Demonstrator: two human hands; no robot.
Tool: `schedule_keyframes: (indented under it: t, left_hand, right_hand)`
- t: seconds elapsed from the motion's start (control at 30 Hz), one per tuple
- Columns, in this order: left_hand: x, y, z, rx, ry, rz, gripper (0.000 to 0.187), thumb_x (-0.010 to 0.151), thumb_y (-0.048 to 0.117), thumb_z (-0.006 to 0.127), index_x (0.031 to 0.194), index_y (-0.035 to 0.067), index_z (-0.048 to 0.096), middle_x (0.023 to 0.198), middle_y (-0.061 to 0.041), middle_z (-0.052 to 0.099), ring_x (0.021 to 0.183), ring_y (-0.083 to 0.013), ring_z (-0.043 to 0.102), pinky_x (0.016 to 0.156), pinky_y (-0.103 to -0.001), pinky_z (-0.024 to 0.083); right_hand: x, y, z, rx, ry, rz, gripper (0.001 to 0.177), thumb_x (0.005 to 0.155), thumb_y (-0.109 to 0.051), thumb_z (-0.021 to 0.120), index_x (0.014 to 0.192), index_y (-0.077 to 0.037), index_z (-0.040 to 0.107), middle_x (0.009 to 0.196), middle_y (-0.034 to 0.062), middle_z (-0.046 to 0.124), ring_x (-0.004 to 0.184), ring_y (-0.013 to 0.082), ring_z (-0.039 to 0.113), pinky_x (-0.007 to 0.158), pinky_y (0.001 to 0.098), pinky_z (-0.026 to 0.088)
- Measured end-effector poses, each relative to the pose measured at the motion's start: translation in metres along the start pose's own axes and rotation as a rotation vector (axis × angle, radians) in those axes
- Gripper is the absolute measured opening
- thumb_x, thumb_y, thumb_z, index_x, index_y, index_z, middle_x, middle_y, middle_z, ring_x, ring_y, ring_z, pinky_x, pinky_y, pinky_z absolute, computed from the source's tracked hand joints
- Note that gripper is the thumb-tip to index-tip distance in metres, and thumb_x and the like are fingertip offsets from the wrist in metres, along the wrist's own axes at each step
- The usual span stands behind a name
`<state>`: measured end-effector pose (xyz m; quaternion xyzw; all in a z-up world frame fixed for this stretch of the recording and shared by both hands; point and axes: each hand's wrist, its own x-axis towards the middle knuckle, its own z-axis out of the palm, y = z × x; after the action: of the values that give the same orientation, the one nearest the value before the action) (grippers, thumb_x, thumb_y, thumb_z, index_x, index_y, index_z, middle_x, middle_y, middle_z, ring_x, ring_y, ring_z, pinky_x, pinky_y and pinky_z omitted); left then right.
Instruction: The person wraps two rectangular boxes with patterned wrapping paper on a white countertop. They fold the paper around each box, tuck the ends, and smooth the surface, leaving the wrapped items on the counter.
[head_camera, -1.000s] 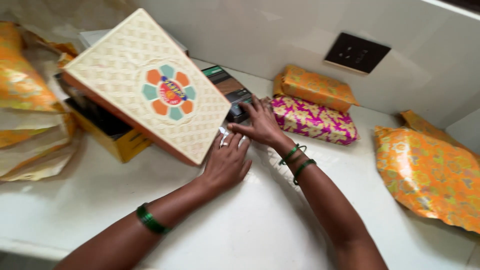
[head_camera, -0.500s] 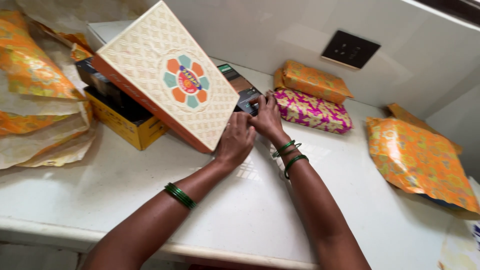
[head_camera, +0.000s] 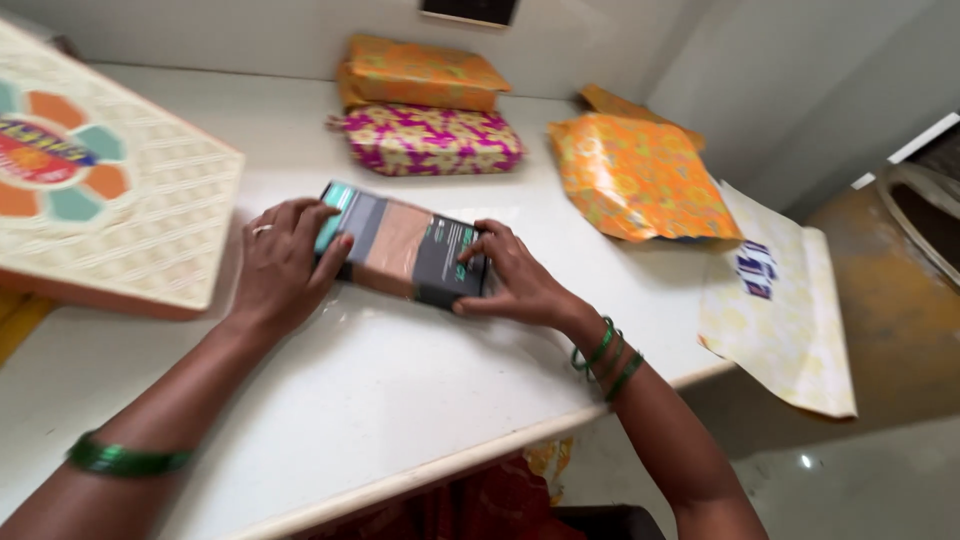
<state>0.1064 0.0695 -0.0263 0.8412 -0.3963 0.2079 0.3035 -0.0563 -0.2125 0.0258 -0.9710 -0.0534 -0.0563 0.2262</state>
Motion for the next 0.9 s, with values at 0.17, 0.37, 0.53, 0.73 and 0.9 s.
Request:
schedule_keyframes:
  t: [0.17,0.37,0.53,0.73,0.9]
  left_hand:
    - [-0.008,0.035,0.009,-0.047,-0.270,0.165,0.048,0.101,0.049,0.049,0.133,0.014,0.058,0.142,-0.013,0.052,0.130,-0.0284,0.053,0.110,-0.050,0.040]
    - [-0.023,0.068,0.011,-0.191,-0.349,0.488,0.068,0.084,0.052,0.069,0.139,0.016,0.052,0.145,-0.016,0.047,0.133,-0.0382,0.048,0.106,-0.052,0.046]
    - [-0.022,0.069,0.011,-0.151,-0.380,0.484,0.075,0.085,0.048,0.069,0.150,0.017,0.047,0.151,-0.018,0.045,0.123,-0.0368,0.056,0.100,-0.050,0.050]
    - [-0.020,0.079,0.008,0.099,-0.296,0.810,0.060,0.093,0.046,0.061,0.138,0.009,0.050,0.142,-0.020,0.054,0.121,-0.0326,0.061,0.099,-0.047,0.052]
    - [-0.050,0.086,-0.047,0.280,-0.241,0.828,0.027,0.104,0.023,0.064,0.124,0.005,0.066,0.136,-0.010,0.063,0.112,-0.0206,0.067,0.102,-0.040,0.056]
  right_hand:
    - [-0.075,0.027,-0.023,0.253,0.023,0.019,0.064,0.071,-0.037,0.091,0.122,-0.016,0.058,0.164,0.0166,0.030,0.154,0.0378,0.030,0.124,0.0470,0.029]
    - [-0.147,0.045,-0.027,0.434,0.148,0.061,0.066,0.073,-0.034,0.090,0.131,-0.016,0.062,0.175,0.0145,0.027,0.163,0.0356,0.025,0.129,0.0485,0.024]
    - [-0.161,0.053,-0.017,0.558,0.283,0.046,0.079,0.074,-0.051,0.085,0.141,-0.018,0.059,0.176,0.0151,0.020,0.162,0.0353,0.021,0.130,0.0501,0.022]
    - [-0.158,0.053,-0.013,0.325,0.217,0.094,0.080,0.077,-0.058,0.078,0.142,-0.018,0.057,0.175,0.0156,0.022,0.161,0.0360,0.021,0.126,0.0503,0.026]
    - [-0.153,0.072,-0.008,0.282,0.207,0.079,0.086,0.072,-0.050,0.081,0.143,-0.013,0.052,0.174,0.0199,0.009,0.160,0.0377,0.014,0.119,0.0489,0.026]
